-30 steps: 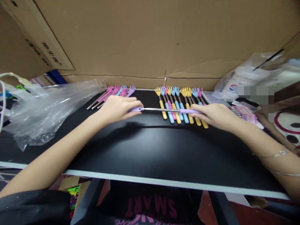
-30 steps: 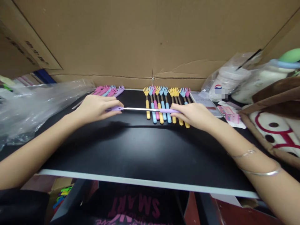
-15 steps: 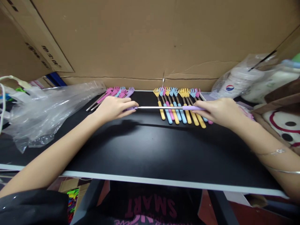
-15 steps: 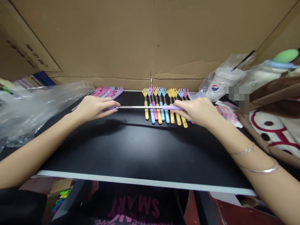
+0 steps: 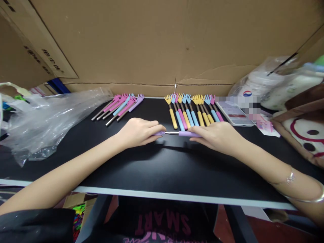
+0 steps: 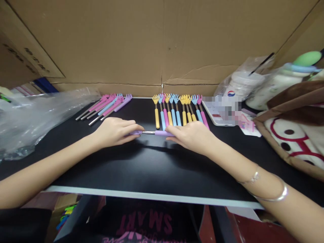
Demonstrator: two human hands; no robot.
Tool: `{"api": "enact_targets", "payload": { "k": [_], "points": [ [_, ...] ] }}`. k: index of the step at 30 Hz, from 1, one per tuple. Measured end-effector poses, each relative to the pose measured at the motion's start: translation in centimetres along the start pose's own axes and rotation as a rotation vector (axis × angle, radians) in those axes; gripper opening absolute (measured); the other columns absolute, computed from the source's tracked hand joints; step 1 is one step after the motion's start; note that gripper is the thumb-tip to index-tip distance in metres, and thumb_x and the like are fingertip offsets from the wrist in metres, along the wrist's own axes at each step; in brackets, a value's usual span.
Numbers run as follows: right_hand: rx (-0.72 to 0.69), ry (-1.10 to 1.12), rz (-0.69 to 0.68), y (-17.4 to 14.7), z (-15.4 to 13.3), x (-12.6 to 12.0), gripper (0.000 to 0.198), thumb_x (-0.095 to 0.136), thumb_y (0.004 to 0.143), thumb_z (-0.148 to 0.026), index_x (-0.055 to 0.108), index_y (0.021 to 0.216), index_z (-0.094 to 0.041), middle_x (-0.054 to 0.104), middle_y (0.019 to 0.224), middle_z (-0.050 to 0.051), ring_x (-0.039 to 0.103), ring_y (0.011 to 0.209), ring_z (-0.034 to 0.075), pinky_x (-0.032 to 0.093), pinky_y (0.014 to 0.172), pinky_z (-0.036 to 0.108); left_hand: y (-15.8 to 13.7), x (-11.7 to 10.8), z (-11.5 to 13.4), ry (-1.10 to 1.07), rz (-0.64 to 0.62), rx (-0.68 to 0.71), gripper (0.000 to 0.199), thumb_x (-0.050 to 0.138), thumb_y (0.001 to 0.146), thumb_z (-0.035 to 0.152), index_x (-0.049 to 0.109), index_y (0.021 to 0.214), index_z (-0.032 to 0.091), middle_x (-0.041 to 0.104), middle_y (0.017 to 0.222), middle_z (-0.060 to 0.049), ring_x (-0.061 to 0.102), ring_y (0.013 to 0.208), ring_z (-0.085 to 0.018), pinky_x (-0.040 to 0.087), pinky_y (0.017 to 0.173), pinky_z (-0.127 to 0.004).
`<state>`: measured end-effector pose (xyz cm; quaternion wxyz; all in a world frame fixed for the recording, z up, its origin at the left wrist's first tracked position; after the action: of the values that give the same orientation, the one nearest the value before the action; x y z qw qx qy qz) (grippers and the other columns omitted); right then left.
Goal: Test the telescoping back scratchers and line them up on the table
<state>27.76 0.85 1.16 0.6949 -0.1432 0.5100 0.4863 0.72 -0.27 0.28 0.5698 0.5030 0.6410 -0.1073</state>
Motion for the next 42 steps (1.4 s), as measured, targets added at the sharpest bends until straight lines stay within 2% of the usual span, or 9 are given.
{"api": "enact_targets", "payload": {
  "k": [5, 13, 17, 21, 25, 28, 31, 38, 42],
  "points": [
    [0.03, 0.1, -0.106, 0.0, 1.0, -0.1, 0.055, 0.017, 0.095, -0.053, 0.062, 0.099, -0.022, 0.056, 0.051, 0.001, 0.046, 0.043, 0.012, 0.019, 0.048, 0.024, 0.0, -0.2, -0.8, -0.056, -0.09, -0.008, 0.024, 0.04, 0.095, 0.039, 0.058, 0.104, 0.026, 0.067, 0.081, 0.005, 0.063, 0.066, -0.009, 0.028, 0.049, -0.024],
    [0.161, 0.699, -0.523, -0.8, 6.3, -0.5, 0.044, 0.029, 0.092, -0.055, 0.056, 0.086, -0.021, 0.058, 0.07, 0.001, 0.053, 0.062, 0.013, 0.035, 0.058, 0.024, -1.0, -0.4, -4.9, -0.236, -0.309, -0.217, 0.031, 0.042, 0.092, 0.049, 0.06, 0.105, 0.027, 0.067, 0.102, 0.004, 0.063, 0.081, -0.011, 0.034, 0.06, -0.02],
    [0.172, 0.829, -0.621, -1.5, 8.2, -0.6, 0.043, 0.033, 0.092, -0.054, 0.057, 0.082, -0.02, 0.056, 0.066, 0.001, 0.051, 0.061, 0.013, 0.037, 0.058, 0.025, -1.4, -0.6, -6.3, -0.417, -0.398, -0.252, 0.036, 0.045, 0.089, 0.053, 0.061, 0.107, 0.026, 0.067, 0.105, 0.002, 0.062, 0.088, -0.013, 0.038, 0.066, -0.019],
    [0.192, 0.746, -0.53, -1.4, 7.9, -0.2, 0.043, 0.033, 0.092, -0.054, 0.061, 0.087, -0.021, 0.058, 0.066, 0.001, 0.052, 0.057, 0.013, 0.036, 0.055, 0.025, -1.5, -0.6, -6.1, -0.342, -0.393, -0.257, 0.033, 0.045, 0.089, 0.052, 0.061, 0.104, 0.027, 0.069, 0.101, 0.003, 0.063, 0.084, -0.014, 0.036, 0.063, -0.019],
    [0.213, 0.431, -0.337, -1.1, 7.4, 0.8, 0.047, 0.03, 0.092, -0.056, 0.062, 0.102, -0.023, 0.059, 0.062, 0.001, 0.049, 0.051, 0.014, 0.03, 0.049, 0.024, -1.9, 0.1, -6.1, -0.175, -0.326, -0.239, 0.034, 0.038, 0.093, 0.048, 0.06, 0.106, 0.026, 0.069, 0.101, 0.001, 0.064, 0.082, -0.015, 0.036, 0.061, -0.02],
    [0.213, 0.194, -0.194, -1.1, 7.2, 0.8, 0.053, 0.022, 0.092, -0.057, 0.063, 0.096, -0.023, 0.057, 0.057, 0.002, 0.046, 0.046, 0.015, 0.024, 0.046, 0.025, -2.0, 0.4, -6.2, -0.103, -0.279, -0.238, 0.035, 0.036, 0.095, 0.047, 0.06, 0.108, 0.025, 0.068, 0.101, -0.001, 0.064, 0.082, -0.016, 0.038, 0.061, -0.022],
    [0.187, 0.079, -0.089, -0.9, 6.2, 0.2, 0.055, 0.019, 0.093, -0.056, 0.063, 0.09, -0.023, 0.06, 0.059, 0.004, 0.046, 0.046, 0.014, 0.021, 0.046, 0.025, -1.7, 0.4, -5.3, -0.062, -0.225, -0.227, 0.035, 0.035, 0.096, 0.046, 0.06, 0.108, 0.025, 0.068, 0.1, 0.0, 0.064, 0.077, -0.014, 0.037, 0.058, -0.022],
    [-0.014, 0.061, -0.077, 0.2, -0.2, 0.4, 0.043, 0.025, 0.096, -0.044, 0.061, 0.093, -0.02, 0.061, 0.055, 0.001, 0.047, 0.042, 0.01, 0.016, 0.046, 0.025, -0.1, 0.1, -0.1, -0.067, -0.147, 0.01, 0.029, 0.036, 0.097, 0.039, 0.06, 0.103, 0.023, 0.068, 0.083, 0.002, 0.063, 0.063, -0.01, 0.03, 0.05, -0.023],
    [-0.036, 0.068, -0.076, 0.3, -1.0, 0.6, 0.04, 0.027, 0.096, -0.043, 0.06, 0.093, -0.02, 0.061, 0.054, 0.0, 0.047, 0.041, 0.011, 0.015, 0.046, 0.025, 0.1, 0.0, 0.5, -0.055, -0.12, 0.039, 0.027, 0.037, 0.097, 0.037, 0.06, 0.101, 0.022, 0.067, 0.078, 0.003, 0.062, 0.06, -0.009, 0.028, 0.048, -0.023]
  ]
}}
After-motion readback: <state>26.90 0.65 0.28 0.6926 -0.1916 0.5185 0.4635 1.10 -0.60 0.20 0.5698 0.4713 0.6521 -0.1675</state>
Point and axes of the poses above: each hand's wrist, its own y-axis towards the middle knuckle, its own x-axis out of the palm, z = x × y, the point moved 1 cm from there along y, towards the middle knuckle
